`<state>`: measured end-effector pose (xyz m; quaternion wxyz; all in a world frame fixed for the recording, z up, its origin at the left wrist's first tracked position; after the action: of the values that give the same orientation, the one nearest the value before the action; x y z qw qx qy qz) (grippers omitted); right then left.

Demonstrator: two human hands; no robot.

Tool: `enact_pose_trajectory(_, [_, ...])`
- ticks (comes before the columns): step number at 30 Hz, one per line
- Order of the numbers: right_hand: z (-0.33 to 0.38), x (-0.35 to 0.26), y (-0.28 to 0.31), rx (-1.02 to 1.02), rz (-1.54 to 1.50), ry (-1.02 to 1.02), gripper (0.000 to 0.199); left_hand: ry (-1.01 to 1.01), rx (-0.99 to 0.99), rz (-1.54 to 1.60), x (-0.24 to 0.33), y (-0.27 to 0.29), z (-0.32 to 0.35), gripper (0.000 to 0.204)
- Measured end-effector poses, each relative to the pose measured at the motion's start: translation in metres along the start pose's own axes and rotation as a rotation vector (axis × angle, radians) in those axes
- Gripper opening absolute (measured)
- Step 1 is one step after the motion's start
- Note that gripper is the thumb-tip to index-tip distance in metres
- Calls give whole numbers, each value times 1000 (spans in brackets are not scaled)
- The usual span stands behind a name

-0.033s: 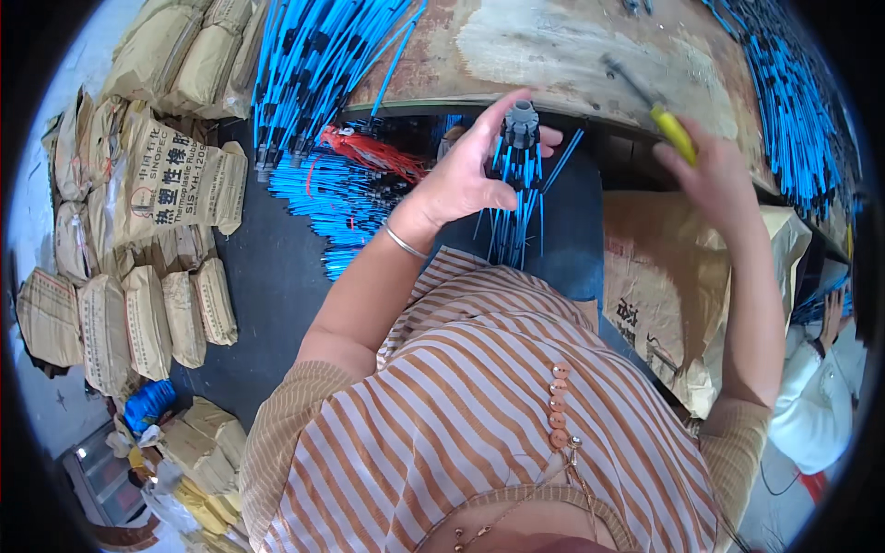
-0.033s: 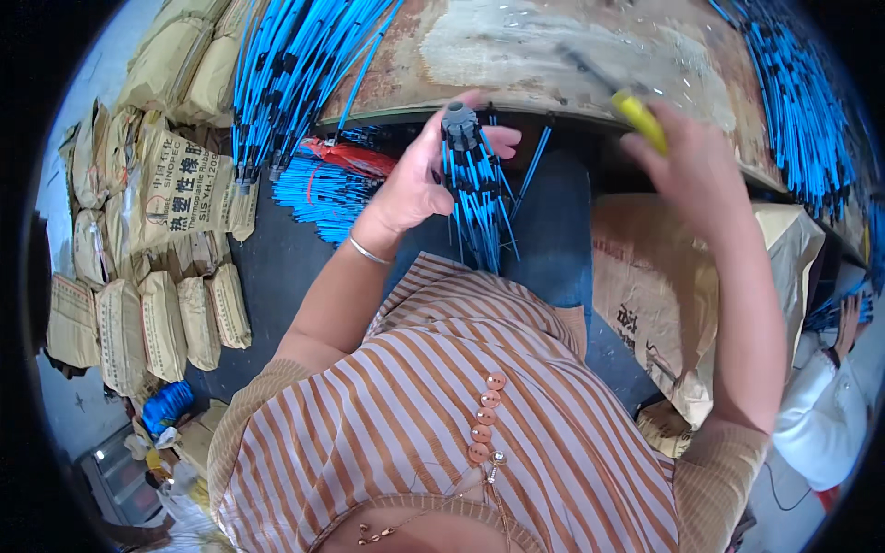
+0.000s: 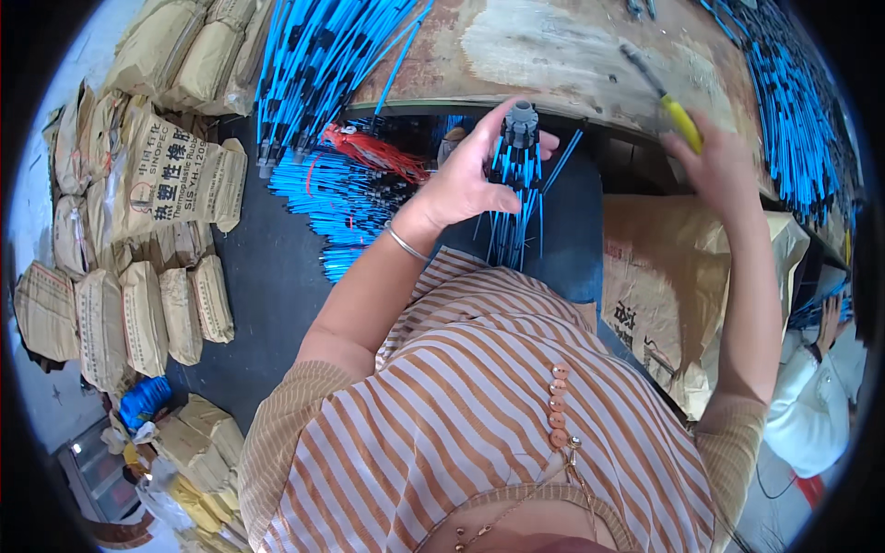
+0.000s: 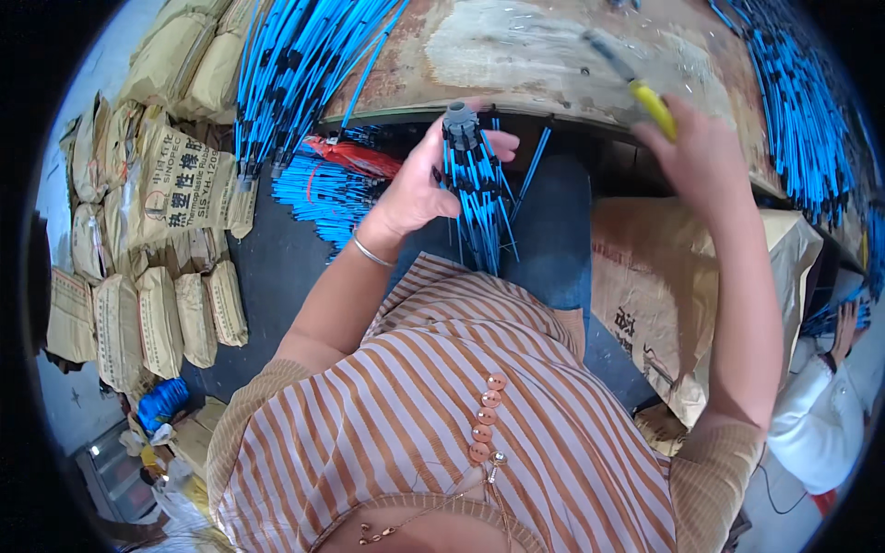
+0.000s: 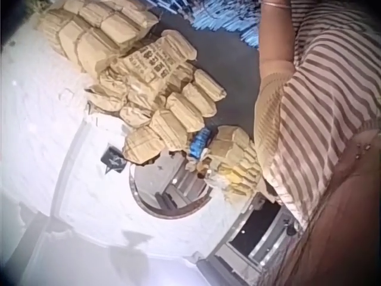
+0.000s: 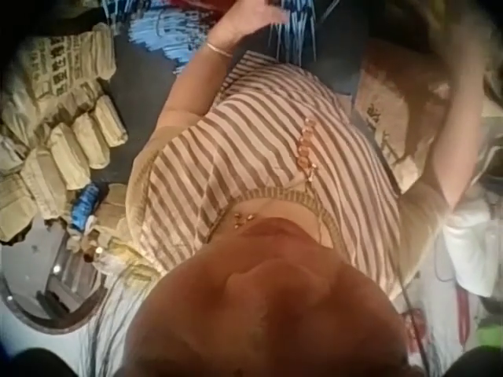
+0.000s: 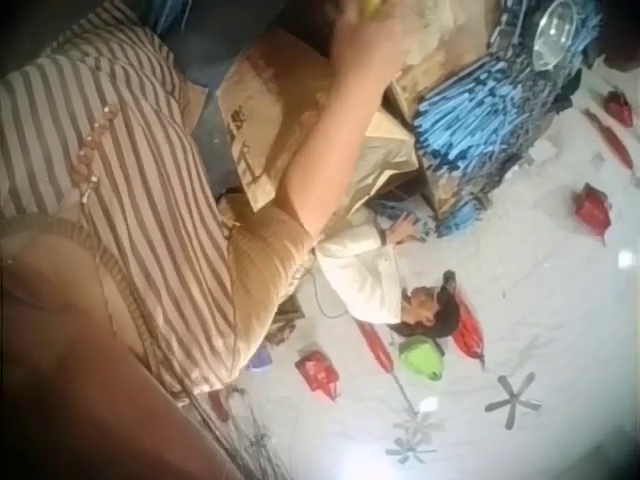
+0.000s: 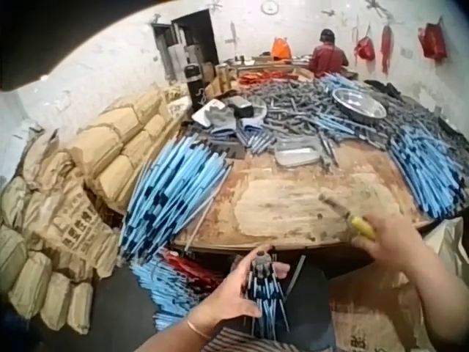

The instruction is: Assembling small blue rods and components onto a circular frame using pliers.

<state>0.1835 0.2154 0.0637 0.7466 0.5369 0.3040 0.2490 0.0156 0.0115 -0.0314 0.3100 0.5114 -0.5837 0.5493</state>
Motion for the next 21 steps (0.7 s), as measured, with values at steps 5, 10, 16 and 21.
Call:
enact_pose_trajectory(5, [-40,43,-31,292,296,32,40,130,133,-347,-12,-21,2,71])
enact_pose_trajectory(10, [-11,20,-28,572,5,258,40,-62,269,-781,7,-64,-10,60])
enact_pose_trajectory(16, [68,62,-43,236,-1267,254,38,-76,363,-102,69,-36,-24,31])
enact_pose_trajectory(21, [108,15,-51,471,-602,510,56,-46,319,719,86,-10,-28,35])
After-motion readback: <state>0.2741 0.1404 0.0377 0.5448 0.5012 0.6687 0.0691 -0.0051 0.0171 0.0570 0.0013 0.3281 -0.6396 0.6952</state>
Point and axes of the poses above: each hand's wrist, its own z-axis away from the middle knuckle, its own y-axis out of the back of the hand, x = y × z, the point moved 3 cm from there along -z, towards the middle knuckle, and after that the axes turned 8 degrees about -x, right-handed, at the moved point
